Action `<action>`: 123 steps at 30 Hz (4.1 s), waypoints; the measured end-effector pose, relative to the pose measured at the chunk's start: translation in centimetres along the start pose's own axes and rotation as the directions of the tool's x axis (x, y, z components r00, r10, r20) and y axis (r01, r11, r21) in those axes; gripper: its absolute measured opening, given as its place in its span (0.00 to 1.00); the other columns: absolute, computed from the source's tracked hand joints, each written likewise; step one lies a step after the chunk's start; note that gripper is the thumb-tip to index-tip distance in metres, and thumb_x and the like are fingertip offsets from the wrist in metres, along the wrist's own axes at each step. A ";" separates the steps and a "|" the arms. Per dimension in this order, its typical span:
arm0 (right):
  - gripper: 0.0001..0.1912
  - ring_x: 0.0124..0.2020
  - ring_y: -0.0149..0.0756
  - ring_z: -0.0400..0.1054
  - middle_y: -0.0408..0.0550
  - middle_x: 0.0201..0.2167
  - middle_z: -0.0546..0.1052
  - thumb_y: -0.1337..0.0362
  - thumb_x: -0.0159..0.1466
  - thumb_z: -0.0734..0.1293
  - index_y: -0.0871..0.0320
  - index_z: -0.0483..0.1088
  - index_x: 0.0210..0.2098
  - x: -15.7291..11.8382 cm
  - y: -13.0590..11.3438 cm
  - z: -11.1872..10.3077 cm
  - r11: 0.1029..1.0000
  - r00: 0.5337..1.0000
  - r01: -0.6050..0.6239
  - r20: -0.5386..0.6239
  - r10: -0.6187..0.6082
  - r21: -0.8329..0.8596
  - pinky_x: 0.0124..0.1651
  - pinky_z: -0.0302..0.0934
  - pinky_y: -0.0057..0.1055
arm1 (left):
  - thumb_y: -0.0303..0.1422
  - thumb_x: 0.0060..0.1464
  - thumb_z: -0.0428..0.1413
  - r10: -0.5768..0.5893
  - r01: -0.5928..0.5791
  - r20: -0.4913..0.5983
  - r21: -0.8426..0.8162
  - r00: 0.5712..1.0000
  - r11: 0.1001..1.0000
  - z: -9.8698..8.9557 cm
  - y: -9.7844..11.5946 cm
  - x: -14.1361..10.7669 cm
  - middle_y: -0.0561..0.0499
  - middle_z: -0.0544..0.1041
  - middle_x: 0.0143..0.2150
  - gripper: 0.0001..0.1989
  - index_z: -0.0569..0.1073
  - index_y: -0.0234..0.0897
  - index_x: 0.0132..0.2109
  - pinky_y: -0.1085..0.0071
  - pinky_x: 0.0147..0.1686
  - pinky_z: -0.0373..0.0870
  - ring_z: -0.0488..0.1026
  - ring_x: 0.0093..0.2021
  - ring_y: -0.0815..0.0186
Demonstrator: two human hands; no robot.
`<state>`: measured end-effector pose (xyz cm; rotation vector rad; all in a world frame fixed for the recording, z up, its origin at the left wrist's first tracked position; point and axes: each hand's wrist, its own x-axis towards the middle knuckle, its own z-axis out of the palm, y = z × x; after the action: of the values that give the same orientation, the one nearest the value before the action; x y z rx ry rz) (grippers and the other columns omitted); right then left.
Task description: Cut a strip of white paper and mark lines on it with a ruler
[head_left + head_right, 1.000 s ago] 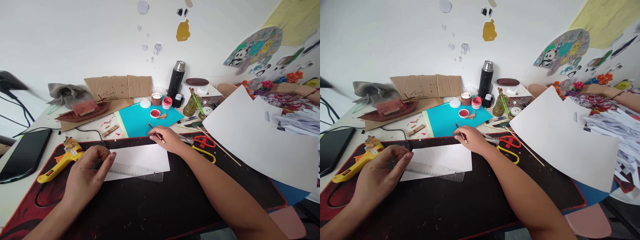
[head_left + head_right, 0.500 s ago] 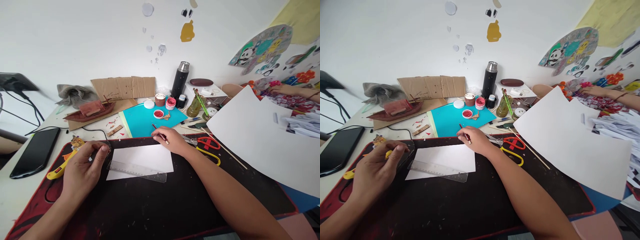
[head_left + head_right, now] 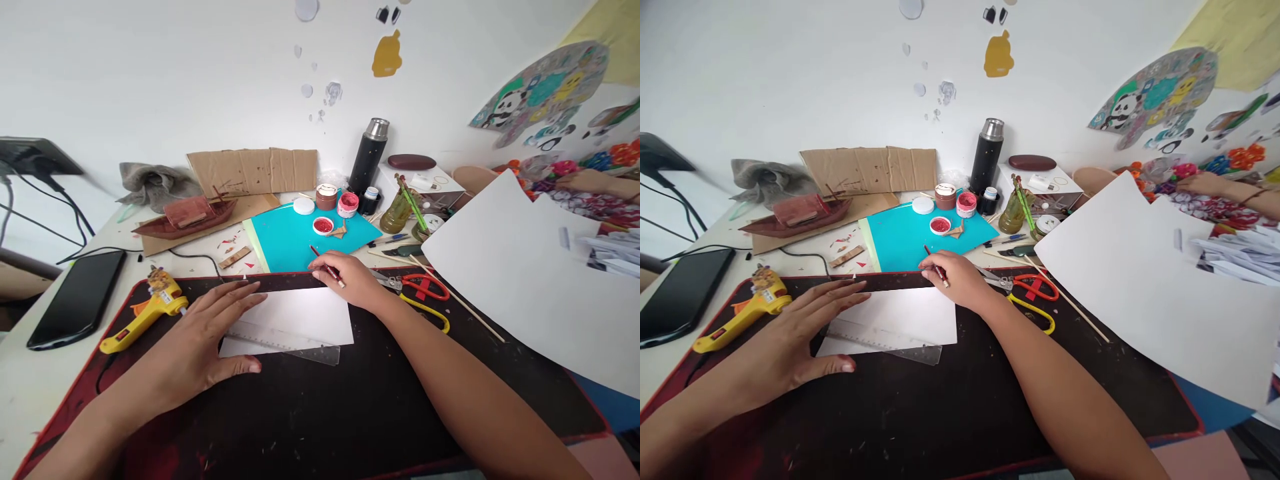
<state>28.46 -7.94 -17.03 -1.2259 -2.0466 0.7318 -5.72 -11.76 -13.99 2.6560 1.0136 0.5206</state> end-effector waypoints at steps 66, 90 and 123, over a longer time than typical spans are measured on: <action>0.08 0.43 0.41 0.79 0.50 0.45 0.84 0.72 0.75 0.69 0.57 0.81 0.47 -0.6 -1.2 -0.7 0.996 0.993 0.014 0.118 -0.004 -0.088 0.46 0.66 0.34 | 0.36 0.77 0.46 0.133 -0.119 -0.013 0.370 0.991 0.922 4.5 6.1 1.5 0.41 0.82 0.62 0.21 0.76 0.35 0.65 0.51 0.55 0.71 0.78 0.57 0.49; 0.09 0.44 0.41 0.78 0.47 0.44 0.85 0.75 0.72 0.70 0.55 0.80 0.44 -0.7 -2.3 -0.6 0.993 0.982 0.072 0.178 -0.055 -0.091 0.44 0.64 0.34 | 0.38 0.75 0.53 0.135 -0.135 0.016 0.085 0.991 0.987 3.0 5.8 3.8 0.48 0.81 0.49 0.13 0.79 0.43 0.57 0.60 0.48 0.70 0.76 0.47 0.57; 0.08 0.42 0.40 0.76 0.49 0.44 0.83 0.73 0.74 0.70 0.58 0.81 0.47 -0.7 -2.3 -0.6 0.989 0.978 0.067 0.205 -0.039 -0.132 0.44 0.61 0.33 | 0.47 0.76 0.50 0.140 -0.130 -0.021 0.258 0.990 0.957 4.2 6.7 1.2 0.43 0.79 0.68 0.26 0.73 0.37 0.69 0.54 0.59 0.74 0.78 0.62 0.50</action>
<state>27.90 -9.43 -15.14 -1.2090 -2.3215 0.7241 0.80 -16.25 -15.14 2.9716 0.9736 0.5002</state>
